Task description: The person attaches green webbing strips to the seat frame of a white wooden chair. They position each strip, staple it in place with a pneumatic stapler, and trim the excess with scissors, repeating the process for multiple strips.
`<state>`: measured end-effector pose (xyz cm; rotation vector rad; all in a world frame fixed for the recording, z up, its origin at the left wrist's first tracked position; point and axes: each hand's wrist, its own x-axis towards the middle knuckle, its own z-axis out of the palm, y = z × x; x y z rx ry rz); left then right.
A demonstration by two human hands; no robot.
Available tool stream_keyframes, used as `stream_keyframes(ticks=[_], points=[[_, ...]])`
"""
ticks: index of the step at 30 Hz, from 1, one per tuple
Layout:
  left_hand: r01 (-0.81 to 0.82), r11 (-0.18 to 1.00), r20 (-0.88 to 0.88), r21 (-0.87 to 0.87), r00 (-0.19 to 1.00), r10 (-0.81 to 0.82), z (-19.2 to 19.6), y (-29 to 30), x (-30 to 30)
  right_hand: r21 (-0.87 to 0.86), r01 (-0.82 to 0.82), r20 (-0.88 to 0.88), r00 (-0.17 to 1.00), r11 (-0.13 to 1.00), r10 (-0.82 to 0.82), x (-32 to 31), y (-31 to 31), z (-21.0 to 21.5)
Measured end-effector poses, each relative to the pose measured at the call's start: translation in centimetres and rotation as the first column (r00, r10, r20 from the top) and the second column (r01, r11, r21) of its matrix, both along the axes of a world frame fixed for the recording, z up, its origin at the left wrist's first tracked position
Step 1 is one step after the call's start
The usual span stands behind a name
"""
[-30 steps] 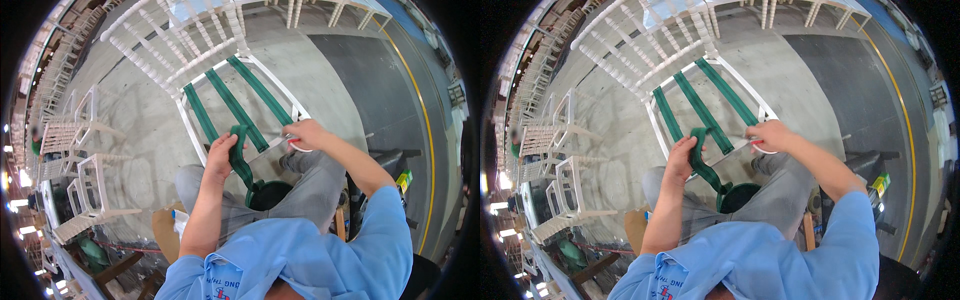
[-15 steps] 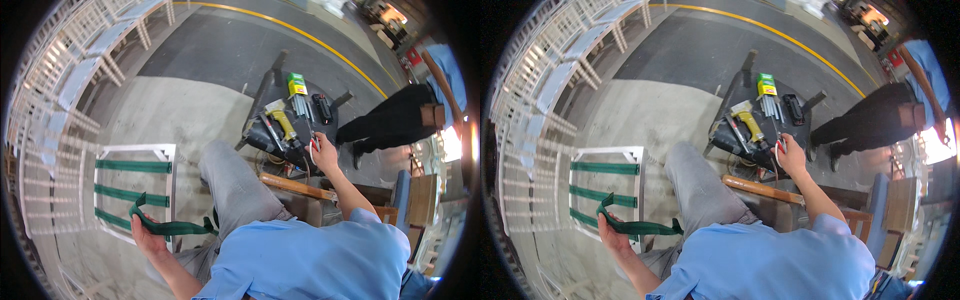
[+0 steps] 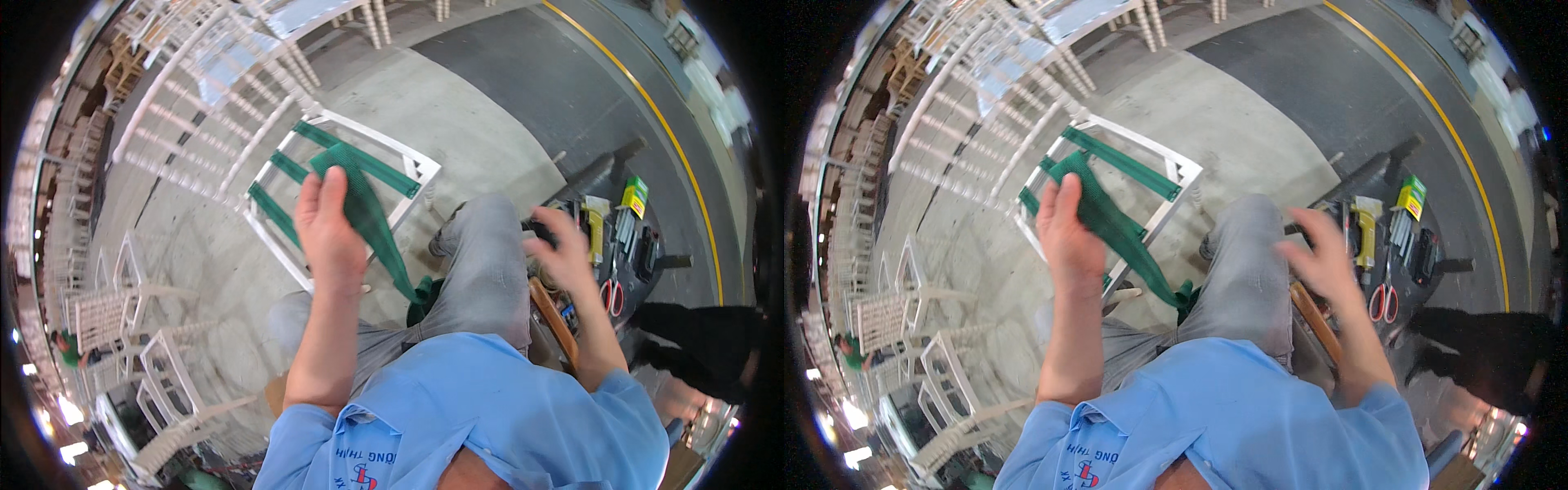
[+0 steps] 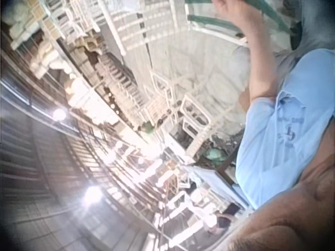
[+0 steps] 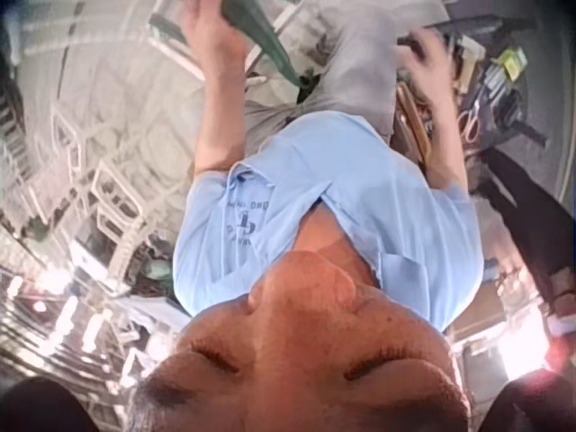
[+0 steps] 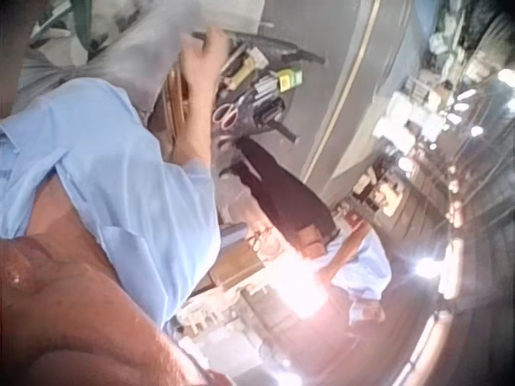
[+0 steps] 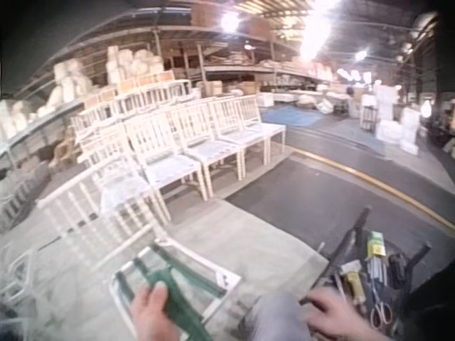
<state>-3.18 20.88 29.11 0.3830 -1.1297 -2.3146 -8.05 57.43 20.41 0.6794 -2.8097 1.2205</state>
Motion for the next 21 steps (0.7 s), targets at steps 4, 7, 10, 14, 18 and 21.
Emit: stream_keyframes(ticks=[4, 7, 10, 14, 18, 21], points=[[-0.067, 0.981, 0.029, -0.180, 0.997, 0.073, 2.1, 2.8, 0.1, -0.394, -0.302, 0.172, 0.903, 0.868, 0.393, 2.6, -19.9, 3.0], [0.121, 0.739, 0.196, -0.663, 0.980, 0.016, 4.0, 2.3, 1.1, -0.699, -0.102, 0.370, 0.795, 0.707, 0.480, 0.3, -25.0, 1.1], [0.005, 0.711, 0.018, -0.703, 1.000, 0.010, 2.5, -1.2, 4.6, -0.875, 0.105, 0.453, 0.521, 0.472, 0.723, -0.9, -26.5, 3.1], [0.366, 0.734, 0.539, -0.572, 0.843, -0.001, -9.6, -7.3, 11.9, -0.911, 0.092, 0.412, 0.276, 0.403, 0.868, -2.0, -26.5, 7.3], [0.681, 0.715, 0.674, -0.157, 0.603, -0.426, -16.5, -3.6, 11.3, -0.944, 0.027, 0.328, 0.160, 0.328, 0.931, -3.8, -26.4, 9.4], [0.685, 0.728, 0.535, -0.034, 0.628, -0.566, -18.8, -3.4, 10.9, -0.960, -0.024, 0.278, 0.057, 0.280, 0.959, -4.2, -26.5, 10.7]])
